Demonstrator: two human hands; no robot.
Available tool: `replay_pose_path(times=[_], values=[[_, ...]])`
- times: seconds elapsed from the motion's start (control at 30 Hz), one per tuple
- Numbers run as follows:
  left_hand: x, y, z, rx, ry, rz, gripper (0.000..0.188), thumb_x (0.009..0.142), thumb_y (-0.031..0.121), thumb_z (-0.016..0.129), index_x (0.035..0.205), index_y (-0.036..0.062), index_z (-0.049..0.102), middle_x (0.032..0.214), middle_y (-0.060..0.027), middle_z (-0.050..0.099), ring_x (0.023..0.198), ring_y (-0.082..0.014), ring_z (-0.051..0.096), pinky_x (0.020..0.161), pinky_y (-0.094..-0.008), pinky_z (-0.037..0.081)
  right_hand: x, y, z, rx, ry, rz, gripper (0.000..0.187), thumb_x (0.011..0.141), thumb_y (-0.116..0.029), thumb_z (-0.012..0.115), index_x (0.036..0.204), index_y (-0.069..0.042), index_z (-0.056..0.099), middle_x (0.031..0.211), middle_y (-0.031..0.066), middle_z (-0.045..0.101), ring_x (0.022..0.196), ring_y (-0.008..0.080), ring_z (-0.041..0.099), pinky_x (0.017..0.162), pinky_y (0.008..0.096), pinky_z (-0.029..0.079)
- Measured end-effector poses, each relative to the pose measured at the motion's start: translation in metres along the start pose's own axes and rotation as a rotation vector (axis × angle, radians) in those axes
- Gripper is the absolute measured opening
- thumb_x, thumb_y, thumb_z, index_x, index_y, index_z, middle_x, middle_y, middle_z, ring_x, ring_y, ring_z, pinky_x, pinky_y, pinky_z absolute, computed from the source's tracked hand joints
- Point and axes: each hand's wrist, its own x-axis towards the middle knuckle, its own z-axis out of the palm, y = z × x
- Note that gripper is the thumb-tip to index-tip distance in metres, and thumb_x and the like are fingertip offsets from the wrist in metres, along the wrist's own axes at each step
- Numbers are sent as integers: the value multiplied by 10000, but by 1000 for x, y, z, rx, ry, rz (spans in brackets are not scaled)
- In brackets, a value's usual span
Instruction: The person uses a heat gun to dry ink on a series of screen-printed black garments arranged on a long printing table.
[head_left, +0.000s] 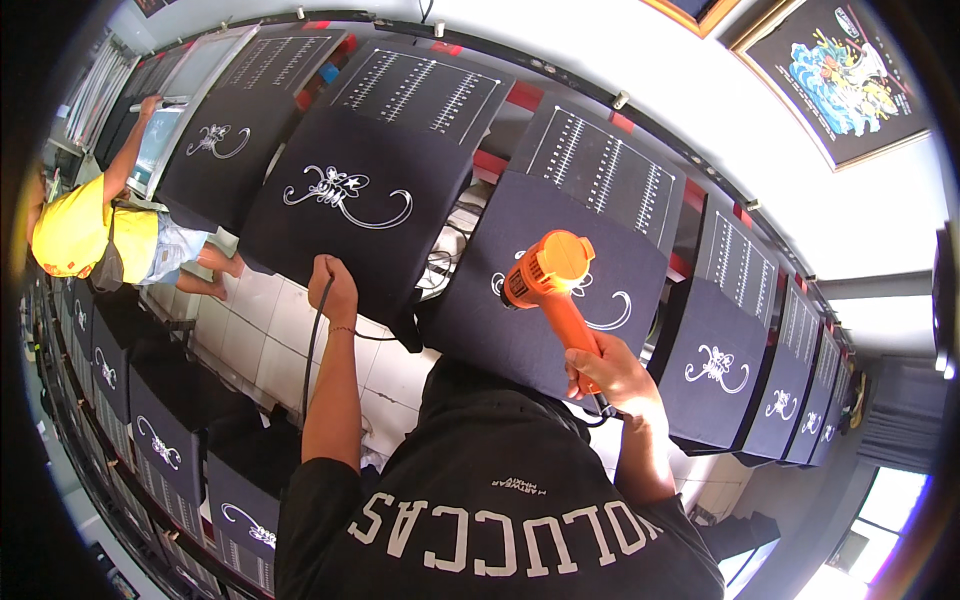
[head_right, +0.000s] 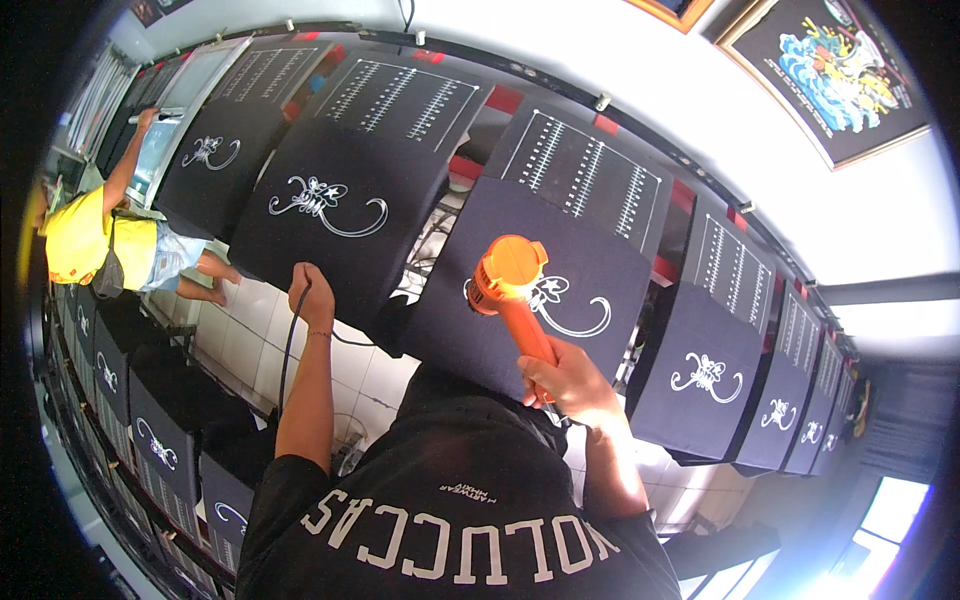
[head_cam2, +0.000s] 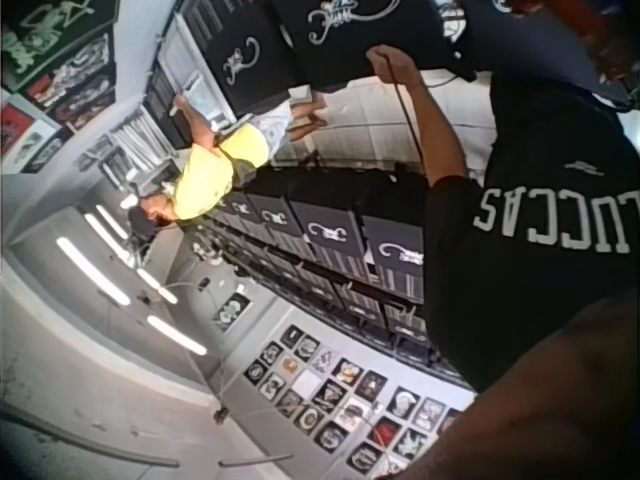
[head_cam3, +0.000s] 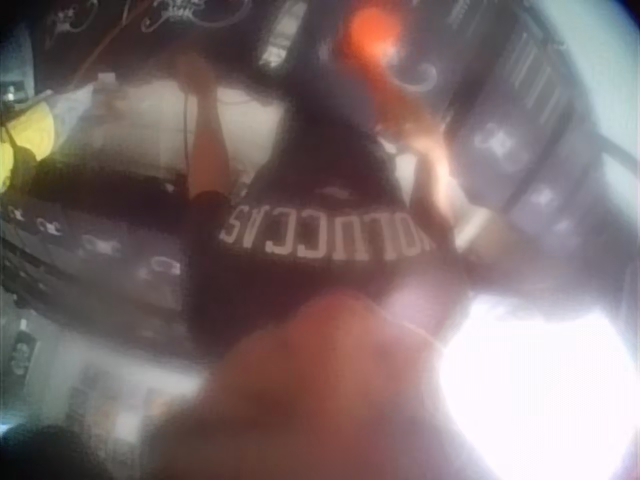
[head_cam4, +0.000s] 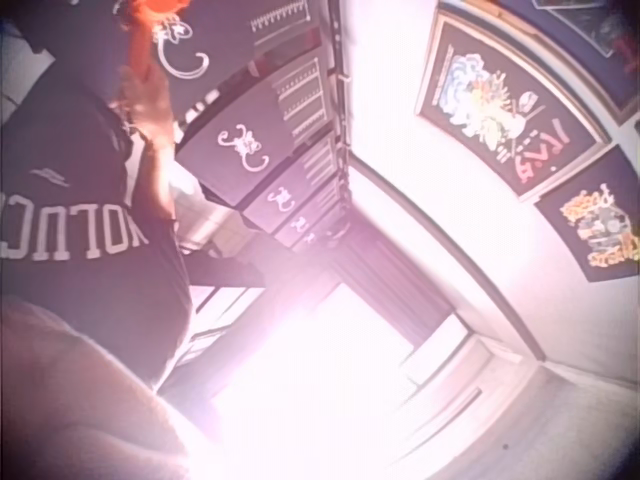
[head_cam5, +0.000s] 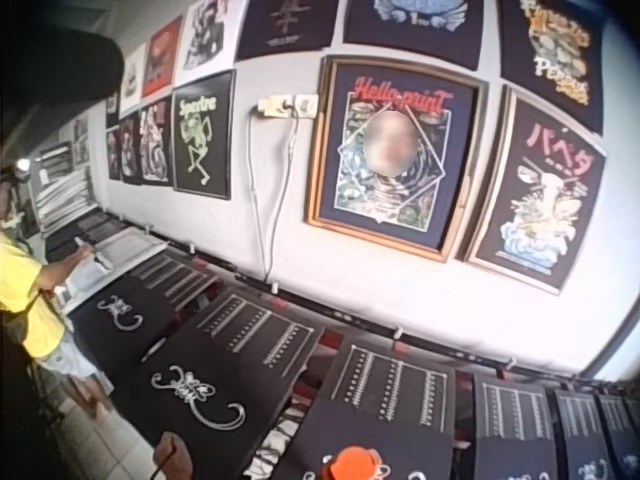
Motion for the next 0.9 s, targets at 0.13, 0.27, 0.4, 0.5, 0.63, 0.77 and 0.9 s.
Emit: replay_pose_path(times=[0.13, 0.27, 0.4, 0.5, 0.63, 0.77, 0.9], values=[[1, -3, 2, -12, 26, 27, 236, 955, 225, 497, 894, 70, 664, 754, -160, 687, 693, -390, 657, 635, -472, 501, 4, 0, 4, 2, -32, -9, 232, 971, -187, 634, 1041, 25, 570, 746, 40, 583, 613, 121, 621, 565, 260, 519], [0, -2, 3, 7, 39, 51, 232, 951, 223, 506, 886, 69, 666, 747, -160, 686, 688, -387, 658, 630, -468, 501, 8, -4, 9, 1, -29, 27, 225, 969, -185, 644, 1018, 23, 573, 750, 38, 584, 622, 120, 623, 564, 261, 514], [1, 2, 0, -13, 42, 49, 227, 950, 221, 510, 883, 69, 666, 741, -159, 681, 684, -380, 659, 626, -464, 500, 13, -10, 11, -13, -41, 13, 223, 971, -187, 643, 999, 22, 571, 750, 38, 586, 624, 120, 621, 565, 263, 510], [1, 2, 0, -15, 32, 46, 227, 950, 219, 510, 881, 68, 664, 732, -158, 676, 679, -377, 657, 623, -464, 498, 19, -13, 11, -34, -30, 4, 222, 973, -189, 639, 991, 21, 569, 743, 38, 585, 621, 120, 617, 564, 265, 507], [2, -1, 2, 0, 54, 72, 226, 950, 217, 511, 876, 66, 662, 720, -155, 670, 673, -373, 655, 614, -463, 493, 28, -15, 10, -31, -10, -18, 223, 976, -194, 635, 981, 18, 566, 735, 38, 585, 619, 120, 616, 560, 265, 500], [1, 1, 0, -6, 47, 52, 220, 946, 214, 515, 869, 66, 658, 716, -153, 669, 665, -373, 650, 606, -464, 489, 30, -17, 7, -60, -12, -15, 202, 972, -184, 609, 1028, 7, 577, 752, 46, 607, 614, 132, 631, 568, 266, 517], [1, -3, 4, -7, 69, 81, 217, 945, 215, 519, 860, 67, 653, 709, -149, 666, 654, -372, 646, 600, -467, 486, 31, -15, 5, -51, -24, -31, 202, 974, -189, 606, 1026, 4, 577, 741, 45, 606, 615, 134, 632, 568, 266, 517]])
